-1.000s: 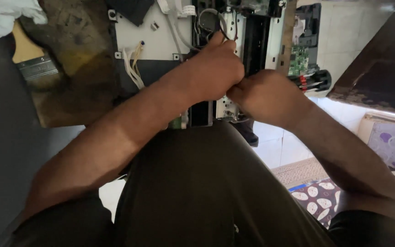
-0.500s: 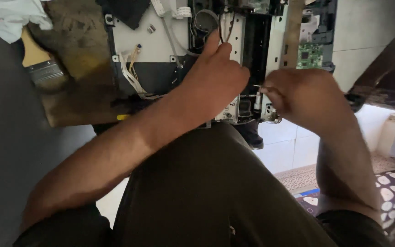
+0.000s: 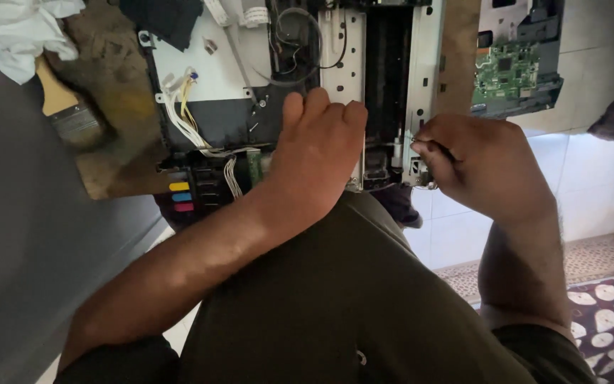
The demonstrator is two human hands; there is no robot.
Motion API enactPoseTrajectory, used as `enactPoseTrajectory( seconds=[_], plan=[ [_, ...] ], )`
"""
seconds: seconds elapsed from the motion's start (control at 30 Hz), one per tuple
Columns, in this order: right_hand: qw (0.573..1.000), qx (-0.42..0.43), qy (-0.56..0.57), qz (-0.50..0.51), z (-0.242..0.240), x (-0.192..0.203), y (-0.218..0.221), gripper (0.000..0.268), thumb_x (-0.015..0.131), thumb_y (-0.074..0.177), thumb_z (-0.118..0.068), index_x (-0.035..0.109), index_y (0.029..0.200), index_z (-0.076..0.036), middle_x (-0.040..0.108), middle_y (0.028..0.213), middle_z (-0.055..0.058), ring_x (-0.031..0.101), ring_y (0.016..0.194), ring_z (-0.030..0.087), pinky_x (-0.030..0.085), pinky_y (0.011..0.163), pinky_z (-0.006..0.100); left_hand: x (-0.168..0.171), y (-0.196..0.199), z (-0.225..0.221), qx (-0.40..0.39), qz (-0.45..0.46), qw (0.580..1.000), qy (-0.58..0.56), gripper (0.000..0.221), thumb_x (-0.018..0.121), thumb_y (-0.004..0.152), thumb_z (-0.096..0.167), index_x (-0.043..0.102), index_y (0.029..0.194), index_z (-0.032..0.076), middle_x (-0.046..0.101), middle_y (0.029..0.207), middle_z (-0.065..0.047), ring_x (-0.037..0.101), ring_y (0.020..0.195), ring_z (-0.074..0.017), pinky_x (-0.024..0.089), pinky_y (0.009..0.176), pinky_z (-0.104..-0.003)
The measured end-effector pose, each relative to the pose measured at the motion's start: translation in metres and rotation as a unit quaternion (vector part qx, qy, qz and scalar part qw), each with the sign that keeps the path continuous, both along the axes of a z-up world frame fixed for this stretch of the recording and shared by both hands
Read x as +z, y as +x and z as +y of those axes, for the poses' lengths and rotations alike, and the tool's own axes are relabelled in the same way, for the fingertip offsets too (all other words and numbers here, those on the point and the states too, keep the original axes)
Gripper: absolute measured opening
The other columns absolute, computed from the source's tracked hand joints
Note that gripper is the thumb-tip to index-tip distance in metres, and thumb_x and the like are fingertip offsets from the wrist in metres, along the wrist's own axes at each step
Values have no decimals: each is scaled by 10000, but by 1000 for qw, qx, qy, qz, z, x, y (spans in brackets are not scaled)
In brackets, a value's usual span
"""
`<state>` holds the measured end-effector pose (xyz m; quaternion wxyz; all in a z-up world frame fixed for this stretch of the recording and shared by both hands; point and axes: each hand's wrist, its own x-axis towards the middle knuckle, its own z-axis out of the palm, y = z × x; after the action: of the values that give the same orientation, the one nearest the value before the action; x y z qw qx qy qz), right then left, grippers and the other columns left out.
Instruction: Disassembling an inkjet printer by removing internal screws and components using a screwdriver.
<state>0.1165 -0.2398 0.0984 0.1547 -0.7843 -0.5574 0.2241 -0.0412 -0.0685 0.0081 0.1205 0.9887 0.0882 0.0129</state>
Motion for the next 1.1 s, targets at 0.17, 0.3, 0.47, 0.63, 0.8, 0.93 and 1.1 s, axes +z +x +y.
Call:
enactPoseTrajectory(
  seconds=[0.17, 0.3, 0.47, 0.63, 0.8, 0.93, 1.1],
  plan=[
    [1000, -16, 10, 12, -1, -2, 1, 101, 612, 1060, -116, 650, 986, -59, 670, 839, 80, 633, 696, 280, 444, 605, 407, 22, 7, 16, -54, 14, 996, -76, 134, 682, 913, 95, 569, 945, 160, 519, 766, -50, 468, 909, -301, 398, 948, -557],
    [999, -27, 9, 20, -6, -2, 2, 123, 627, 1062, -130, 665, 993, -36, 688, 828, 83, 638, 665, 249, 450, 569, 381, 29, 6, 23, -98, 35, 989, -108, 151, 707, 895, 106, 605, 791, 146, 505, 741, -66, 478, 959, -310, 377, 1054, -579],
    [984, -105, 64, 125, -22, 18, 1, 121, 673, 1022, -120, 687, 973, -10, 699, 834, 93, 644, 687, 182, 461, 642, 315, 104, -1, 67, -45, 122, 978, -164, 152, 601, 1002, 96, 721, 979, 186, 624, 881, -56, 558, 1008, -338, 381, 1051, -607],
    [903, -208, 232, 296, -73, 0, 3, 145, 513, 1060, -20, 466, 1195, 5, 596, 796, 194, 652, 647, 219, 581, 626, 288, 106, -50, 120, 52, -56, 965, -251, 92, 757, 953, 19, 678, 966, 64, 668, 947, -91, 586, 960, -301, 431, 894, -453],
    [930, -153, 201, 268, -42, 14, 3, 417, 431, 1058, -326, 529, 802, -12, 579, 696, 102, 563, 497, 119, 467, 502, 235, 82, -42, 106, 69, -26, 972, -221, 312, 709, 985, 37, 745, 707, 171, 600, 559, 40, 587, 571, -163, 521, 935, -525],
    [863, -196, 316, 343, -63, -14, -7, 194, 596, 1024, -173, 479, 1156, -93, 611, 885, 159, 662, 639, 185, 595, 598, 264, 48, -41, 97, 35, 0, 996, -87, 182, 775, 917, 140, 690, 771, 208, 593, 677, 30, 584, 843, -294, 386, 847, -455],
    [856, -211, 316, 351, -58, -6, -16, 178, 608, 1018, -171, 494, 1109, -69, 627, 836, 143, 665, 615, 154, 578, 568, 239, 45, -37, 99, 46, 18, 998, -40, 217, 902, 814, 286, 744, 945, 215, 669, 755, 42, 618, 867, -279, 364, 822, -418]
  ],
)
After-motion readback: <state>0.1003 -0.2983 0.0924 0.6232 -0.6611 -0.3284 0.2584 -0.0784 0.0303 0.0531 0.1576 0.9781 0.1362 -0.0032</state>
